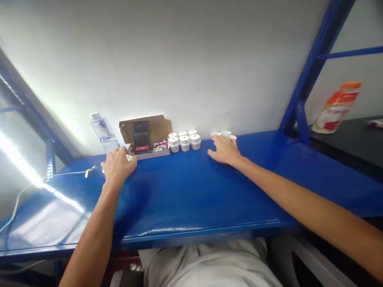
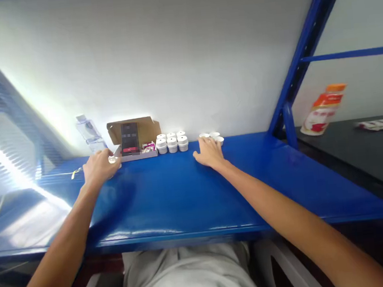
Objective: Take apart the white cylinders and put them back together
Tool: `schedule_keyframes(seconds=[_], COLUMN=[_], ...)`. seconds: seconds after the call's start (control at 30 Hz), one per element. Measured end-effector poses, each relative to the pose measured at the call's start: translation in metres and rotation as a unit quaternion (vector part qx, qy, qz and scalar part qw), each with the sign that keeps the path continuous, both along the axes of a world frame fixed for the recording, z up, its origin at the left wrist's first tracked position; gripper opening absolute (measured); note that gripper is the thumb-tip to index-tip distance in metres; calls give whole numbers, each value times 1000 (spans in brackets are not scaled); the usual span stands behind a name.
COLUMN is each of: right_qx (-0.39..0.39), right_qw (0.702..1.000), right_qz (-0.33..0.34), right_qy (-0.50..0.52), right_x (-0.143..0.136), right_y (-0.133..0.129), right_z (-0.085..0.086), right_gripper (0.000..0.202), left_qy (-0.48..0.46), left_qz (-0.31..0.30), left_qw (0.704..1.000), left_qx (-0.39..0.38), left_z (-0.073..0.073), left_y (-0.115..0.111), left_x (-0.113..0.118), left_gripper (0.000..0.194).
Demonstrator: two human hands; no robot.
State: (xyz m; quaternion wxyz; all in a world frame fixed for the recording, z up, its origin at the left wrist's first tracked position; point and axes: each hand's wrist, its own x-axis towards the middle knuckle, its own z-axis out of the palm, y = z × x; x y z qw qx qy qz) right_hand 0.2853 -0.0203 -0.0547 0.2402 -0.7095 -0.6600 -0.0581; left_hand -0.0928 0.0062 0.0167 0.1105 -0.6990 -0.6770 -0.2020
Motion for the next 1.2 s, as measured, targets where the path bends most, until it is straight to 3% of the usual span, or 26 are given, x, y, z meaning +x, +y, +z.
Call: schedule_keyframes(seconds=[0.1, 0.2, 0.3, 0.37, 0.43, 0.47, 0.57, 0.63, 0.7, 0.8, 0.87, 1.0, 1.1, 1.2], right_qx=[-38, -48, -27, -27, -54, -74, -137, -170, -171, -90, -27, 0, -20, -4], right_qw=[998, 998, 997, 985, 942, 903, 772, 740, 772, 879, 923, 933, 928, 921], right_qz=[-49, -47, -2, 64, 151, 196, 285, 305, 298, 268, 266, 323, 341, 329], right_qy=[6, 20, 74, 157, 295, 374, 551, 575, 535, 383, 277, 160, 147, 208], right_x=[10, 14, 8, 0, -9, -14, -28, -33, -34, -32, -30, -34, -40, -46], right_y=[-2, -1, 1, 0, -3, -5, -13, -16, -15, -11, -10, -19, -28, -32], right_z=[2, 1, 0, 0, 2, 3, 5, 4, 1, -7, -10, -6, 1, 6], right_gripper=[57, 52, 58, 56, 46, 41, 37, 39, 38, 36, 46, 65, 47, 37], left_qy=[-19, -22, -30, -59, -120, -161, -281, -326, -345, -336, -323, -290, -280, -333], left_qz=[45, 52, 8, -67, -178, -239, -396, -445, -453, -427, -418, -433, -439, -422], left_qw=[996, 993, 995, 991, 968, 944, 834, 781, 772, 797, 806, 812, 819, 805], left_qx=[-75, -102, -97, -97, -129, -159, -261, -293, -281, -264, -269, -261, -241, -250], left_z=[3, 1, -2, -2, 0, 1, 0, -6, -17, -35, -43, -47, -47, -47], left_y=[10, 16, 17, 14, 7, 2, -13, -19, -19, -12, -8, -5, -7, -11], left_x=[-20, -27, -22, -15, -7, -2, 16, 29, 39, 49, 51, 51, 52, 54], left_gripper=[45, 46, 41, 38, 41, 43, 54, 56, 55, 64, 67, 62, 57, 54])
